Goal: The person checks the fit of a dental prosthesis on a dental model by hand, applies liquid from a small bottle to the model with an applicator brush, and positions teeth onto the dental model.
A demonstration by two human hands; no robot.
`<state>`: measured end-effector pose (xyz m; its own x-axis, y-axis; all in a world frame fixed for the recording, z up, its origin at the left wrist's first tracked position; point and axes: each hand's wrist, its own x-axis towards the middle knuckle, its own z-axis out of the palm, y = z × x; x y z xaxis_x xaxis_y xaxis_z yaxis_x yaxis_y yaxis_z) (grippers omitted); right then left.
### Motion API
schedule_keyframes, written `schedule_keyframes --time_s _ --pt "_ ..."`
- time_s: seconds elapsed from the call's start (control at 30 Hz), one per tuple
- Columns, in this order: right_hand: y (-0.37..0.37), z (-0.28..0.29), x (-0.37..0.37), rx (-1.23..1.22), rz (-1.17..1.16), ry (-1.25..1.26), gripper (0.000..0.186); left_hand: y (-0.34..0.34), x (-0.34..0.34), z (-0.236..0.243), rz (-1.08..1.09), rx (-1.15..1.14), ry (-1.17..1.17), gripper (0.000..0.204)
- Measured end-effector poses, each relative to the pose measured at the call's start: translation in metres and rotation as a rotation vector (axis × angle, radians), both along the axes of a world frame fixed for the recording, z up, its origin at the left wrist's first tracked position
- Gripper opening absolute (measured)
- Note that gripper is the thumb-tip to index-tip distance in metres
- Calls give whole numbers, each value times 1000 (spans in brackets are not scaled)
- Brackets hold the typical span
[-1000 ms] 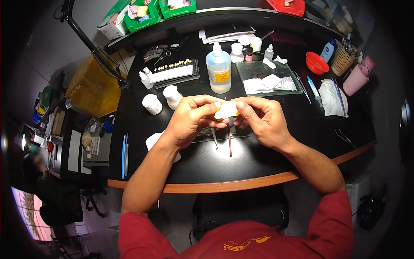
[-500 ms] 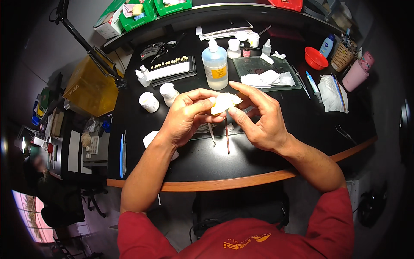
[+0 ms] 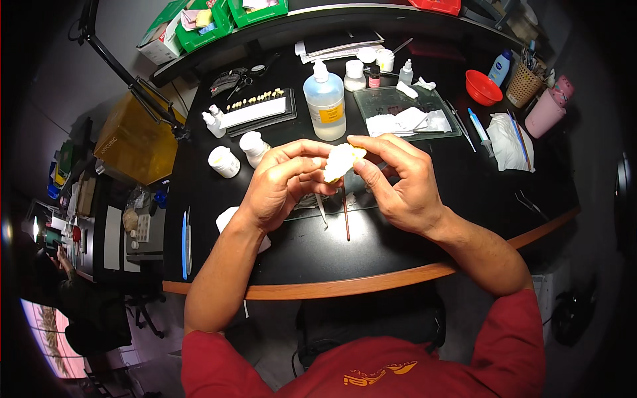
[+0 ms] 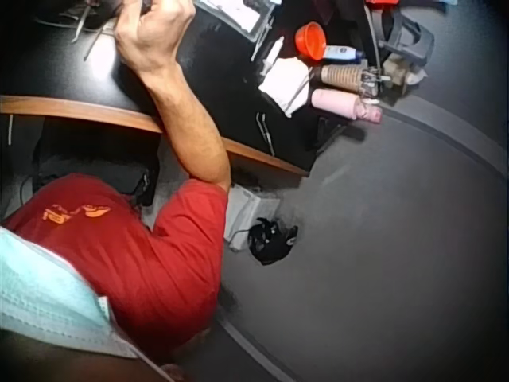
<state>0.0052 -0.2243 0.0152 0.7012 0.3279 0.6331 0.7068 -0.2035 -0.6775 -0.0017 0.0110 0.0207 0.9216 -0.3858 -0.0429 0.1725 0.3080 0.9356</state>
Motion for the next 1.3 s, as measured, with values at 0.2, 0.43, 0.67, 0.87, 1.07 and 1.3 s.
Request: schedule_keyframes --time_s 0.2,0.43,0.67,0.87,1.07,1.3 --pt "0 1 -1 -12 -4 21 27 -2 -1 1 -27 59 -33 36" --pt "1 0 0 -4 5 -2 28 0 1 -3 -47 35 -76 37" --pt "2 1 -3 30 -24 16 39 -4 -4 -2 -17 17 -95 48" --pt "2 -2 -8 144 10 103 32 -8 -5 2 37 -8 -102 57" --pt "6 1 -11 17 68 -29 31 -11 -6 1 54 -25 -147 62" --pt "4 0 -8 9 83 -41 24 -8 -5 -1 3 -45 -144 63"
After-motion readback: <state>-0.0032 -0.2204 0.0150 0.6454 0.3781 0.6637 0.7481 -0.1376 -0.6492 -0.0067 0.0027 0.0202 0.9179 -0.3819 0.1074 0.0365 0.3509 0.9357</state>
